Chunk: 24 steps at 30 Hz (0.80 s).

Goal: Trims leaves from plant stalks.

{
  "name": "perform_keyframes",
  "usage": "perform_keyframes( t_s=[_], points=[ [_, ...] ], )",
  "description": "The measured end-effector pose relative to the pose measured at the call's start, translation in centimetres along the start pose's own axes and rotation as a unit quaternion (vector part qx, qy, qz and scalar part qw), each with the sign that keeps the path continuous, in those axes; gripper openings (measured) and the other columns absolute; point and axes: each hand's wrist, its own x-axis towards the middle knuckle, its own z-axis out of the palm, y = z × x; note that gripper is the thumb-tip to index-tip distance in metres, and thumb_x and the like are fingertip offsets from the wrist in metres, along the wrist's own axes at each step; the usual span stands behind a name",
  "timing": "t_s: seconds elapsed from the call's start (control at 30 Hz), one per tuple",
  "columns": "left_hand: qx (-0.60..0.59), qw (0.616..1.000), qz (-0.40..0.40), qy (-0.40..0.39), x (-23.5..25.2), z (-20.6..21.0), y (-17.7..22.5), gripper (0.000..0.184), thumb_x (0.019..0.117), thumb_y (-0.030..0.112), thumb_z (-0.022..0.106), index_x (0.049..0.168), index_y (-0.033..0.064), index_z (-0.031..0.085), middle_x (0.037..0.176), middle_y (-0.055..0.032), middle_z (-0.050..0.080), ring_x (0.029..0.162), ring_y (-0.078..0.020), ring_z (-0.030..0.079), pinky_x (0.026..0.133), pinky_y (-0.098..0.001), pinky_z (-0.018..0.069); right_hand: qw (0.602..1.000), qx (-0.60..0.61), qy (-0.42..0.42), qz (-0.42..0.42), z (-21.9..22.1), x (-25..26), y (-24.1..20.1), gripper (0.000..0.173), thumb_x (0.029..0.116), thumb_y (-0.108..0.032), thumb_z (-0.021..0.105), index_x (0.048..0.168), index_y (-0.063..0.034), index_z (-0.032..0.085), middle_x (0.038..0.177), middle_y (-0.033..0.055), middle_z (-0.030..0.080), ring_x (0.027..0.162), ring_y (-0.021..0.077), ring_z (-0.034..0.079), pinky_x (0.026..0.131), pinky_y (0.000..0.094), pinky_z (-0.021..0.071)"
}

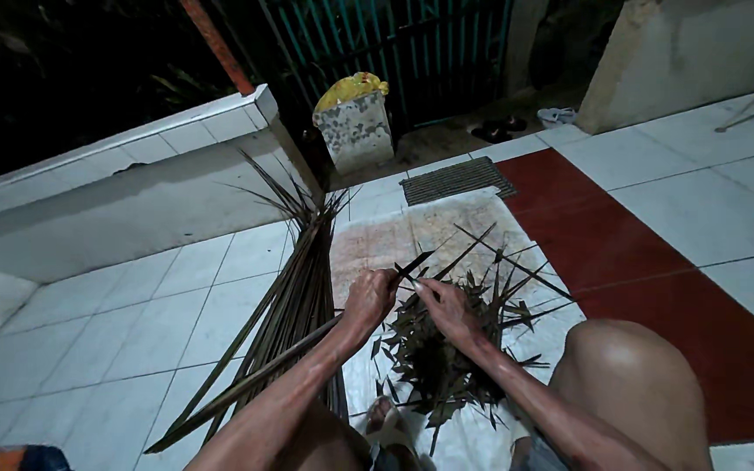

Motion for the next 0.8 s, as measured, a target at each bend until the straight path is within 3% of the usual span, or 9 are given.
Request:
perform_keyframes(
  t_s=[0.27, 0.47, 0.8],
  points=[
    [0.009, 1.0, 0.005, -0.002, -0.1, -0.1, 0.2, 0.034, 0.1071, 0.034, 0.048, 0.102, 0.01, 0.073, 0.091, -0.0114, 0.071, 0.092, -0.0293, 0.07, 0.082, -0.0509, 0.0545, 1.0, -0.021, 0.008, 0.017, 0.0, 0.2, 0.2, 0.04, 0.1077, -0.043, 0.047, 0.128, -0.0206, 0.073, 0.101, 0.0048, 0.075, 0.092, 0.0195, 0.07, 0.085, 0.0442, 0.0542],
    [-0.004, 1.0, 0.007, -0.011, -0.3, -0.2, 0.4, 0.033, 0.1068, 0.032, 0.049, 0.11, 0.0124, 0.075, 0.097, -0.0105, 0.074, 0.095, -0.0287, 0.071, 0.086, -0.0518, 0.0553, 0.999, -0.031, 0.023, 0.029, -0.2, 0.7, 1.1, 0.042, 0.1074, -0.044, 0.047, 0.128, -0.0186, 0.073, 0.102, 0.0077, 0.075, 0.094, 0.0237, 0.07, 0.087, 0.0491, 0.0544],
    [-0.029, 0.999, 0.012, -0.016, -0.4, -0.4, 0.2, 0.033, 0.1068, 0.034, 0.05, 0.107, 0.0131, 0.075, 0.09, -0.0073, 0.073, 0.086, -0.0239, 0.071, 0.082, -0.0478, 0.0564, 0.996, -0.044, 0.053, 0.053, -0.4, 1.0, 1.7, 0.039, 0.1072, -0.045, 0.048, 0.13, -0.0236, 0.072, 0.106, 0.0057, 0.075, 0.098, 0.0237, 0.07, 0.088, 0.0499, 0.0539]
  ],
)
